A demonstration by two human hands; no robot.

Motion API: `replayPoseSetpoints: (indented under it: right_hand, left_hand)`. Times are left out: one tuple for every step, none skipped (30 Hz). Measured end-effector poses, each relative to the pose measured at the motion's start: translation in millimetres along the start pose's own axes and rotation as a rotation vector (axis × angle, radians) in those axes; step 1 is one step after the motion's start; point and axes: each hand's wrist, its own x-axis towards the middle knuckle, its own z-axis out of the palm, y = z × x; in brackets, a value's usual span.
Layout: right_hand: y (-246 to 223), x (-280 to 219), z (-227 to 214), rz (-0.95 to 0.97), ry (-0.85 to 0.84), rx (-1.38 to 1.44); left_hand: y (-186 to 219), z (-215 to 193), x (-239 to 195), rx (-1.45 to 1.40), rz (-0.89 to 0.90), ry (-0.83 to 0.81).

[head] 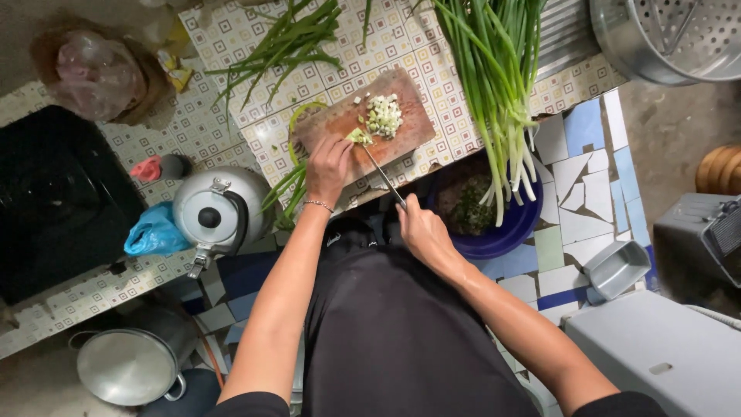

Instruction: Finely chopping green onions on a wooden cutting board using a kitchen knife in a kitchen setting.

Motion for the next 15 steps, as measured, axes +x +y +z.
replayPoseSetpoints:
  right_hand:
    - [-8.9, 6.3, -0.8, 0.0, -0.002, 0.001]
    - [-17.8, 14.5, -2.5, -0.002, 0.004, -0.012]
    - [-26.7, 22.6, -4.5, -0.005, 0.011, -0.026]
    - [-26.7, 30.3, 2.3, -0.009, 0.009, -0.023]
    - [-26.5, 38.2, 9.3, -0.039, 0.033, -0.026]
    - [-22.6, 45.1, 14.4, -0.062, 0.057, -0.036]
    - [-20.5, 47.9, 14.5, -0.06, 0.056, -0.039]
    - [-20.2, 47.6, 16.9, -0.069, 0.073, -0.041]
    - [-20.4, 47.1, 19.0, -0.078, 0.09, -0.043]
    - [-10.2, 39.2, 24.4, -0.086, 0.094, -0.041]
    - [-0.2, 31.5, 29.6, -0.066, 0.078, -0.074]
    - [12.0, 22.1, 34.2, -0.043, 0.061, -0.111]
    - [11.2, 18.0, 27.3, -0.047, 0.062, -0.113]
    - [10.8, 10.7, 22.1, -0.03, 0.026, -0.064]
    - [11.1, 3.5, 16.5, -0.012, -0.011, -0.015]
  left_hand:
    - [-0.6, -0.7, -1.4, 0.001, -0.002, -0.002]
    - [-1.7, -1.0, -0.4, -0.014, 0.006, -0.005]
    - [-2.7, -1.3, 0.7, -0.029, 0.013, -0.009]
    - [-1.9, -4.3, 0.9, -0.024, 0.012, -0.009]
    - [-1.3, -6.9, 1.0, -0.003, 0.012, -0.018]
    - [2.4, -4.8, 1.0, 0.009, 0.01, -0.027]
    - [2.9, -3.6, 5.3, 0.005, 0.009, -0.026]
    - [3.2, -5.6, 5.4, 0.01, 0.001, -0.029]
    - [3.5, -8.3, 5.7, 0.014, -0.006, -0.032]
    - [1.1, -6.4, 4.8, 0.019, -0.003, -0.026]
    - [-1.2, -4.8, 4.4, 0.03, -0.006, -0.021]
    - [-1.5, -1.2, 2.1, 0.035, -0.011, -0.017]
    - [1.4, -8.7, 8.2, 0.036, -0.012, -0.012]
    - [5.3, -16.6, 10.9, 0.099, 0.02, 0.007]
    - [9.6, -23.8, 13.8, 0.162, 0.052, 0.026]
